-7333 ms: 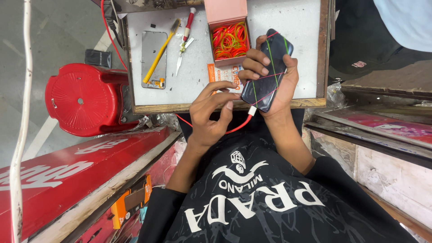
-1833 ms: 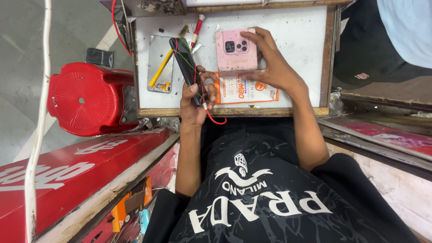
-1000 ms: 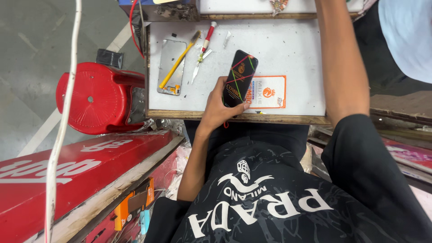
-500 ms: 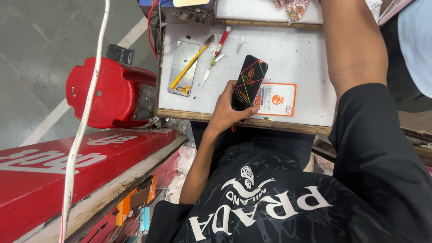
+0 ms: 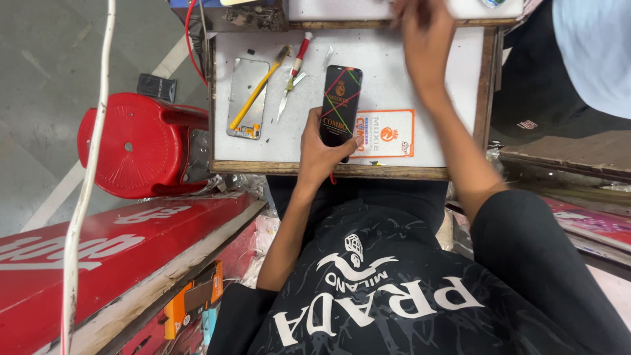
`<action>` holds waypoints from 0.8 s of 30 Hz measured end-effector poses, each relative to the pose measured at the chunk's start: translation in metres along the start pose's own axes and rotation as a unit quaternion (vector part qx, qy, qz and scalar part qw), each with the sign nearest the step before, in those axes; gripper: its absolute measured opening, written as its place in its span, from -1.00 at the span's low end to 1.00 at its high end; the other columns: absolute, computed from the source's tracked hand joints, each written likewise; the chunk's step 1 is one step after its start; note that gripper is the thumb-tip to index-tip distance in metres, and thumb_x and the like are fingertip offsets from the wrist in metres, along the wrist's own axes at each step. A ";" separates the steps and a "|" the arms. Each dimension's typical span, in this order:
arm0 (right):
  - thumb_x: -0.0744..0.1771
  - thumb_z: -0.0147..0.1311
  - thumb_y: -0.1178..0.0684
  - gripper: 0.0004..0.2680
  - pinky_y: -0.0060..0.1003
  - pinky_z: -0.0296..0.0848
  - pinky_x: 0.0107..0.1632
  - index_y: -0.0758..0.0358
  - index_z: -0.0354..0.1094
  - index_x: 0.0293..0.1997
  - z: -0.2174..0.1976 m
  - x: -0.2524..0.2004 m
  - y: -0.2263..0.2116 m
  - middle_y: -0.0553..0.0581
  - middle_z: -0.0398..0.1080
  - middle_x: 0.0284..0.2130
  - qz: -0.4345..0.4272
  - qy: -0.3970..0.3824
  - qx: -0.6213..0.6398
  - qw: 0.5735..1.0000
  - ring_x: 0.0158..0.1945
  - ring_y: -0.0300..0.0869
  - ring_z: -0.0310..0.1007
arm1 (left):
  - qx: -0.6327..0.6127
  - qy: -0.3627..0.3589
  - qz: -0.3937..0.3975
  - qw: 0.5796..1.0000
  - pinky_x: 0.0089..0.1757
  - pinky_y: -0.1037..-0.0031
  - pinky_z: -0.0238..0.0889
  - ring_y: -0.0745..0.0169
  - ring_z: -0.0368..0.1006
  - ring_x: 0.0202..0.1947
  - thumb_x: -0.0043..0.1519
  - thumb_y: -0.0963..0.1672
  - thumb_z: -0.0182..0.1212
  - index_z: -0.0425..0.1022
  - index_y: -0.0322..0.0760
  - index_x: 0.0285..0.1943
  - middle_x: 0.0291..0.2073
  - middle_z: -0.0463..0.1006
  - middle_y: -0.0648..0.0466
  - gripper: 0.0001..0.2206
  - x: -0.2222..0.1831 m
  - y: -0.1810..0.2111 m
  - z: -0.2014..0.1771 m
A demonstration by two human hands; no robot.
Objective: The person handles a smartphone and its back cover, applying a rubber band around the device and then using a small tool to pry and adjust components near the camera module. The person also picks up and sets down a separate back cover piece and a small bottle, working on the phone's rear assembly.
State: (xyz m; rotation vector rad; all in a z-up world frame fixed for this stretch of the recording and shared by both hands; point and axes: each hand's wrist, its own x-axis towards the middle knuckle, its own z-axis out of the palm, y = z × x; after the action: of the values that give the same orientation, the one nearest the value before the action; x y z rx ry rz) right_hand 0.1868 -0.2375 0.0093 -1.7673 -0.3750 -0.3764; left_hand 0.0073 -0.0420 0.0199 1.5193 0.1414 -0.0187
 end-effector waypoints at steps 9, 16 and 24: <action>0.46 -0.02 -0.01 -0.68 -0.34 0.59 -0.02 0.50 0.34 0.25 0.010 -0.106 -0.050 0.18 0.52 -0.06 0.339 -0.206 0.311 0.863 -0.08 -0.21 0.55 | 0.145 0.078 0.032 0.986 -0.12 0.37 0.48 0.14 0.62 -0.17 -0.06 -0.08 0.59 0.27 -0.44 0.12 -0.18 0.63 -0.10 -0.34 0.008 0.018 0.007; 0.33 0.21 -0.04 -0.65 -0.20 0.50 0.14 0.22 0.37 0.22 0.015 -0.104 -0.074 0.18 0.48 0.04 0.023 -0.197 -0.121 0.973 0.10 -0.04 0.51 | 0.343 0.166 0.071 0.922 -0.14 0.15 0.41 -0.21 0.54 -0.11 -0.05 -0.08 0.55 0.25 -0.48 0.29 -0.01 0.43 -0.19 -0.24 0.015 0.023 0.002; 0.22 0.37 0.06 -0.58 -0.09 0.30 0.10 0.24 0.42 0.20 -0.009 -0.095 -0.092 0.17 0.42 -0.12 0.009 -0.278 -0.281 0.919 -0.01 0.05 0.32 | 0.427 0.155 0.063 0.889 0.00 0.14 0.37 -0.18 0.46 0.02 -0.02 -0.10 0.48 0.22 -0.58 0.39 0.05 0.37 -0.19 -0.21 0.023 0.012 -0.026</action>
State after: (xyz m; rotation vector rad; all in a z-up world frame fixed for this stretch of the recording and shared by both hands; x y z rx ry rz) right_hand 0.0609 -0.2315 0.0488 -2.4394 -0.7025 0.0617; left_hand 0.0293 -0.0134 0.0287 2.4103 0.3165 0.3057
